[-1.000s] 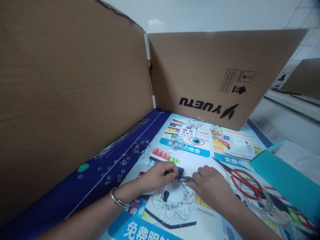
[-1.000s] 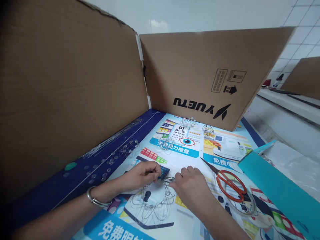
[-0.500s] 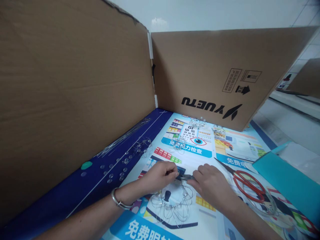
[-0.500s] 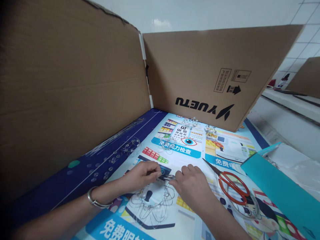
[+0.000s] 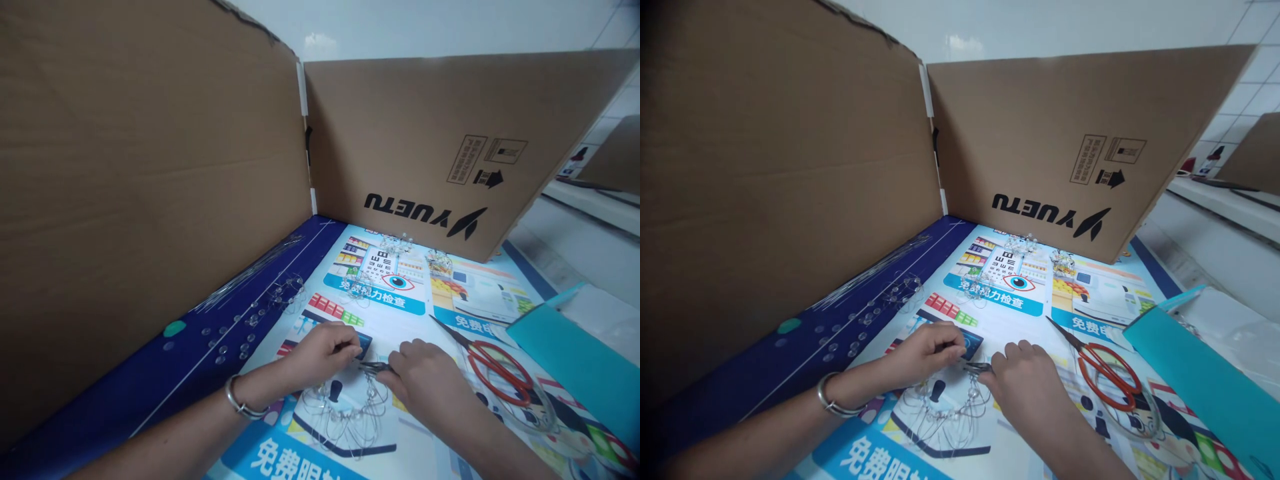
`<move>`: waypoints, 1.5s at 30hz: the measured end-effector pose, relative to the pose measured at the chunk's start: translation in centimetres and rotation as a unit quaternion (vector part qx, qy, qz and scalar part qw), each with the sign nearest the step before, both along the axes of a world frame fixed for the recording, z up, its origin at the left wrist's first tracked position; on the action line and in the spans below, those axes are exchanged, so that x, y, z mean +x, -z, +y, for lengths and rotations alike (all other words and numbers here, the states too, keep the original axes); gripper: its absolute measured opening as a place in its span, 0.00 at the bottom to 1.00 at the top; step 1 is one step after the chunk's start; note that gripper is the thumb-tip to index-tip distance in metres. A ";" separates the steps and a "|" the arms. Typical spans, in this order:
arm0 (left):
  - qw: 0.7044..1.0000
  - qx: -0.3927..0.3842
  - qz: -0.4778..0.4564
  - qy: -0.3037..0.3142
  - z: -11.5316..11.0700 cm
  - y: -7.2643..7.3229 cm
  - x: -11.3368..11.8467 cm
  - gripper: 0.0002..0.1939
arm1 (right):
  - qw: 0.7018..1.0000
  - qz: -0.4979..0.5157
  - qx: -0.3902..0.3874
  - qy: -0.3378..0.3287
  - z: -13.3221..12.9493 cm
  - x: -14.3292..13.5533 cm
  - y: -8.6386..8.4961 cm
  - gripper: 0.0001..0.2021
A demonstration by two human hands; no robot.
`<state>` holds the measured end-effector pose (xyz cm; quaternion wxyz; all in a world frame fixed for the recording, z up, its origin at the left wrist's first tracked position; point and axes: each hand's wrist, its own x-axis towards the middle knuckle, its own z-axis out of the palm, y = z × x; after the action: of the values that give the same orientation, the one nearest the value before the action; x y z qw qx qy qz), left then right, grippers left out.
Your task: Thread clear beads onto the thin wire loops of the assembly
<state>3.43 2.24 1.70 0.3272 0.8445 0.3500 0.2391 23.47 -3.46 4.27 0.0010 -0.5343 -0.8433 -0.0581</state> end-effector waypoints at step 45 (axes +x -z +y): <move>0.998 0.012 -0.039 -0.042 -0.2 -0.2 -0.1 0.08 | 0.998 0.049 0.036 0.015 0.2 0.8 1.6 0.12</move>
<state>3.29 2.07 1.87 0.3206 0.8229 0.3691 0.2894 24.29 -3.21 2.70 0.0606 -0.5483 -0.8318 -0.0618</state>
